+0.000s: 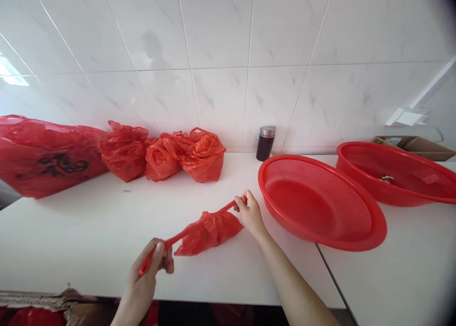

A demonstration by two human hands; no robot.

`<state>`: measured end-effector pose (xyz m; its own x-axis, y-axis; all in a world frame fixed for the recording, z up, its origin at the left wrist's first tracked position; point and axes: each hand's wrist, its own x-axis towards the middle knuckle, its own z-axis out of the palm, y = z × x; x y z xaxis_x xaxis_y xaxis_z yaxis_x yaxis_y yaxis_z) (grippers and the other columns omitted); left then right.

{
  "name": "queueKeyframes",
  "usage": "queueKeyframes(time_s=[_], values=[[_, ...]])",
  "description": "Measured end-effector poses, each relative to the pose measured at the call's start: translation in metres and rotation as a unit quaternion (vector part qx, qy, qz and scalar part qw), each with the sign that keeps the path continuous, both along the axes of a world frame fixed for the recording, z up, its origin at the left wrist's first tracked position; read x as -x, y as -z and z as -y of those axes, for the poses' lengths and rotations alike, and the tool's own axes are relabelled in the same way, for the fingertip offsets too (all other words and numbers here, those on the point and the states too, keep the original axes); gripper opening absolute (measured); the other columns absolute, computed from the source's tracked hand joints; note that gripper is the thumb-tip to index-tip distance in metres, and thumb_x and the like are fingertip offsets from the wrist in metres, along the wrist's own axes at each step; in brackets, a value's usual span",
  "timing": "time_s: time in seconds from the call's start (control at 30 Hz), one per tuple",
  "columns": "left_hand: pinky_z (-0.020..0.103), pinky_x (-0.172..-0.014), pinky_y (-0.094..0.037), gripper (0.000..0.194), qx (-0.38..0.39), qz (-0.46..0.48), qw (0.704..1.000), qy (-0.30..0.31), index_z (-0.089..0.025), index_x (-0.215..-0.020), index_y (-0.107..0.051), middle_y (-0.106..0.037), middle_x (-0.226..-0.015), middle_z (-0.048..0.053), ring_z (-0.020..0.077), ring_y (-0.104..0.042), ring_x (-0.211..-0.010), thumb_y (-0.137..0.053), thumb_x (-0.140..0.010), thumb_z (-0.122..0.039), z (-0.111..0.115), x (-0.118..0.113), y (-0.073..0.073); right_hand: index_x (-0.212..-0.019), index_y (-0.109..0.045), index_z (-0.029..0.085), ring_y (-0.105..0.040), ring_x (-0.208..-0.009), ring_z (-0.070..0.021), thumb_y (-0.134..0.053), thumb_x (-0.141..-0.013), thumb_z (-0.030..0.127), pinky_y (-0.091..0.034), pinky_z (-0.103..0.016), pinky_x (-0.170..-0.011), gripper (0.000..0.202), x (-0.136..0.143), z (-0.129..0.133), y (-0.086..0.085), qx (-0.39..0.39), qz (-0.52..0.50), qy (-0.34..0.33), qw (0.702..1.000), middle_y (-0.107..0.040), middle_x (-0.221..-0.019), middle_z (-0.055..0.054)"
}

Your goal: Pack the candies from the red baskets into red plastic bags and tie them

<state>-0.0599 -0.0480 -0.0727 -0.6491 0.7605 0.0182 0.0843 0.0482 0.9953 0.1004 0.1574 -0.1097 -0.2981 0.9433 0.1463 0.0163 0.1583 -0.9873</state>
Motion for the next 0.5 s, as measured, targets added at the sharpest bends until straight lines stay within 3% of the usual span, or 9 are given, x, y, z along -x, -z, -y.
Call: queueKeyframes(time_s=[0.13,0.23,0.3,0.37,0.43,0.5], values=[[0.029,-0.057,-0.046,0.04,0.013,-0.008,1.0,-0.026,-0.02,-0.062,-0.051,-0.05,-0.06,-0.001,0.0149,-0.049,-0.056,-0.053,-0.083,-0.055,0.022,0.007,0.009,-0.071,-0.03,0.024,-0.051,-0.057,-0.0134,-0.052,-0.083,0.041,-0.041,-0.026,-0.058,0.03,0.016,-0.001,-0.02,-0.01,-0.024,-0.021,0.999,-0.047,-0.058,0.007],[0.034,-0.068,-0.053,0.033,0.031,-0.002,0.997,-0.075,-0.022,-0.073,-0.054,-0.055,-0.071,0.001,0.0189,-0.057,-0.067,-0.057,-0.079,-0.054,0.025,0.023,0.019,-0.074,-0.033,0.024,-0.055,-0.06,-0.0143,-0.052,-0.086,0.042,-0.044,-0.027,-0.06,0.028,0.018,0.009,-0.035,-0.032,-0.039,-0.063,0.997,-0.049,-0.061,0.006],[0.04,-0.081,-0.053,0.034,0.035,-0.081,0.985,-0.146,-0.024,-0.094,-0.057,-0.061,-0.093,0.004,0.0243,-0.062,-0.086,-0.06,-0.076,-0.053,0.021,0.03,0.02,-0.077,-0.035,0.024,-0.058,-0.064,-0.0151,-0.051,-0.087,0.042,-0.045,-0.029,-0.063,0.027,0.016,0.019,-0.043,-0.051,-0.03,-0.094,0.994,-0.051,-0.064,0.005],[0.046,-0.095,-0.046,0.043,0.03,-0.237,0.956,-0.173,-0.027,-0.113,-0.054,-0.057,-0.118,0.008,0.0291,-0.056,-0.109,-0.061,-0.076,-0.049,0.009,0.029,0.014,-0.078,-0.037,0.024,-0.059,-0.066,-0.0153,-0.051,-0.088,0.041,-0.046,-0.029,-0.064,0.024,0.013,0.028,-0.051,-0.073,-0.019,-0.112,0.991,-0.052,-0.066,0.005],[0.049,-0.103,-0.037,0.046,0.036,-0.374,0.921,-0.106,-0.028,-0.121,-0.052,-0.052,-0.131,0.009,0.0302,-0.047,-0.122,-0.06,-0.079,-0.044,-0.008,0.02,0.006,-0.08,-0.038,0.024,-0.059,-0.067,-0.0147,-0.051,-0.089,0.04,-0.046,-0.029,-0.065,0.022,0.01,0.034,-0.056,-0.091,-0.024,-0.126,0.988,-0.051,-0.068,0.005],[0.049,-0.106,-0.032,0.044,0.053,-0.422,0.905,0.023,-0.029,-0.124,-0.054,-0.05,-0.136,0.008,0.0298,-0.042,-0.128,-0.059,-0.081,-0.037,-0.03,0.009,-0.004,-0.08,-0.039,0.024,-0.058,-0.067,-0.0139,-0.051,-0.089,0.039,-0.047,-0.028,-0.065,0.022,0.008,0.038,-0.058,-0.095,-0.043,-0.14,0.985,-0.051,-0.069,0.005]])
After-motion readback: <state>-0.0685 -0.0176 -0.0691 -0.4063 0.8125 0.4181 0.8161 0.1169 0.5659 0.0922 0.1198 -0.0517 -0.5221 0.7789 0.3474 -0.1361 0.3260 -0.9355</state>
